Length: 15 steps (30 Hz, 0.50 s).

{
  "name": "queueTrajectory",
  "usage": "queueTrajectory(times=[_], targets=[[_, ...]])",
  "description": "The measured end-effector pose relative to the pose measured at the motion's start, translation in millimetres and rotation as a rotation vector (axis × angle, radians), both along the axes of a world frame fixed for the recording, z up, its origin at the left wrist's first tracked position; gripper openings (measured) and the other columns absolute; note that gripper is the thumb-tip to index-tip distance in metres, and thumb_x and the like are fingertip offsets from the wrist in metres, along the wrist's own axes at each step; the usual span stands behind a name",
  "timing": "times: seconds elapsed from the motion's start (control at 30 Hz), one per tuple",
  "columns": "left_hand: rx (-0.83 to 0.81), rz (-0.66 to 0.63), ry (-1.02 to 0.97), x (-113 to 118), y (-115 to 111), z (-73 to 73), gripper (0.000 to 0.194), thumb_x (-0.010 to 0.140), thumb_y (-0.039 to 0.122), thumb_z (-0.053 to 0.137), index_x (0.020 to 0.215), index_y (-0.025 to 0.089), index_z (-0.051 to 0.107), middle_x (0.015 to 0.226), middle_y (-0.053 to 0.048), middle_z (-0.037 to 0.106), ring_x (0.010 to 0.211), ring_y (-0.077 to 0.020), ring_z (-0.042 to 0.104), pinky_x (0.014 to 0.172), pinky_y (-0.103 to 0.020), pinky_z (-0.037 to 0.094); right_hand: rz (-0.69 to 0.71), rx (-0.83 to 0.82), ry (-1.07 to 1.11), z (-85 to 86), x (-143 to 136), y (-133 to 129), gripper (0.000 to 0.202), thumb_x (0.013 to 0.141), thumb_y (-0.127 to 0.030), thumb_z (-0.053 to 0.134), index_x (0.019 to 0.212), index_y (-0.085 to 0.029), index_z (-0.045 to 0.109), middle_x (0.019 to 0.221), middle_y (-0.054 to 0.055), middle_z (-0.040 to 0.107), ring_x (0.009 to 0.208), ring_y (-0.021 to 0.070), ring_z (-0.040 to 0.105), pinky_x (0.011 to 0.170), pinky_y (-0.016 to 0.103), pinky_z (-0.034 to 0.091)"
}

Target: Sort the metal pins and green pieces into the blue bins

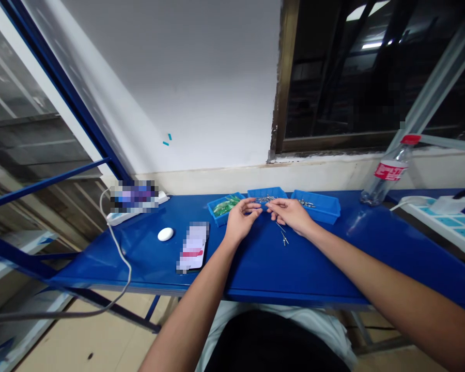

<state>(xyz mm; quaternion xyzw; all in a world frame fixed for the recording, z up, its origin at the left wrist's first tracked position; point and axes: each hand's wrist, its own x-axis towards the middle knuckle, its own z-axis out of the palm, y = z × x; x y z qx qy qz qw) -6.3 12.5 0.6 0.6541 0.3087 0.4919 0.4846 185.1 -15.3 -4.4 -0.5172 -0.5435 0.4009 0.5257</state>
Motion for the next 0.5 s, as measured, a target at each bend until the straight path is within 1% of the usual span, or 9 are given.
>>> queueTrajectory(times=[0.07,0.1,0.17,0.23,0.3,0.37,0.47,0.5], targets=[[-0.022,0.019,0.018,-0.4,1.2,-2.0,0.039,0.083,0.024,0.077,0.119,0.013,0.065,0.105,-0.013,0.075,0.089,-0.0178,0.072,0.082,-0.031,0.056,-0.080,-0.021,-0.145,3.7,4.3,2.7,0.041,0.086,-0.058,0.067,0.086,-0.017,0.073,0.061,0.003,0.066,0.043,0.0121,0.051,0.040,0.025,0.036],[-0.032,0.024,0.029,-0.6,1.6,-2.7,0.037,0.084,0.025,0.075,0.119,0.013,0.065,0.102,-0.012,0.076,0.087,-0.0172,0.071,0.079,-0.030,0.056,-0.119,0.006,-0.254,6.2,7.2,3.1,0.040,0.088,-0.057,0.065,0.083,-0.018,0.073,0.061,0.003,0.067,0.044,0.0130,0.053,0.043,0.026,0.038],[-0.047,0.026,0.049,-0.8,1.7,-3.4,0.035,0.086,0.025,0.073,0.118,0.013,0.065,0.100,-0.010,0.075,0.085,-0.0166,0.071,0.075,-0.027,0.055,-0.150,0.127,-0.514,11.3,14.5,2.0,0.035,0.089,-0.053,0.064,0.083,-0.020,0.074,0.069,0.004,0.071,0.054,0.0157,0.061,0.054,0.028,0.046],[-0.054,0.025,0.058,-0.8,1.0,-3.4,0.033,0.087,0.024,0.071,0.118,0.014,0.066,0.099,-0.010,0.075,0.085,-0.0165,0.070,0.073,-0.026,0.055,-0.127,0.241,-0.763,14.0,22.9,-1.3,0.028,0.087,-0.049,0.068,0.086,-0.022,0.074,0.077,0.004,0.074,0.067,0.0188,0.067,0.065,0.030,0.049],[-0.059,0.024,0.060,-0.6,0.1,-2.9,0.032,0.087,0.024,0.070,0.117,0.014,0.066,0.098,-0.009,0.075,0.085,-0.0167,0.070,0.072,-0.026,0.055,-0.057,0.270,-0.935,12.9,30.5,-5.6,0.026,0.084,-0.048,0.072,0.089,-0.023,0.074,0.077,0.004,0.073,0.073,0.0208,0.067,0.068,0.031,0.048],[-0.064,0.026,0.065,-0.5,-0.7,-2.4,0.030,0.087,0.024,0.070,0.115,0.014,0.067,0.096,-0.008,0.076,0.085,-0.0168,0.070,0.072,-0.026,0.054,0.034,0.263,-1.003,8.7,35.6,-9.5,0.023,0.081,-0.044,0.075,0.088,-0.023,0.075,0.074,0.003,0.072,0.071,0.0212,0.066,0.067,0.031,0.047],[-0.069,0.024,0.067,-0.3,-1.0,-2.3,0.029,0.085,0.027,0.073,0.112,0.014,0.069,0.093,-0.008,0.076,0.083,-0.0166,0.070,0.071,-0.026,0.054,0.149,0.269,-0.972,1.9,36.2,-12.6,0.007,0.083,-0.028,0.072,0.086,-0.024,0.075,0.075,0.002,0.071,0.067,0.0193,0.064,0.067,0.031,0.046],[-0.069,0.024,0.067,-0.3,-1.0,-2.4,0.030,0.085,0.028,0.073,0.111,0.014,0.069,0.093,-0.008,0.076,0.082,-0.0164,0.070,0.071,-0.025,0.053,0.167,0.276,-0.955,0.4,34.9,-12.8,0.006,0.083,-0.023,0.069,0.085,-0.024,0.075,0.076,0.002,0.071,0.067,0.0185,0.064,0.067,0.030,0.046]])
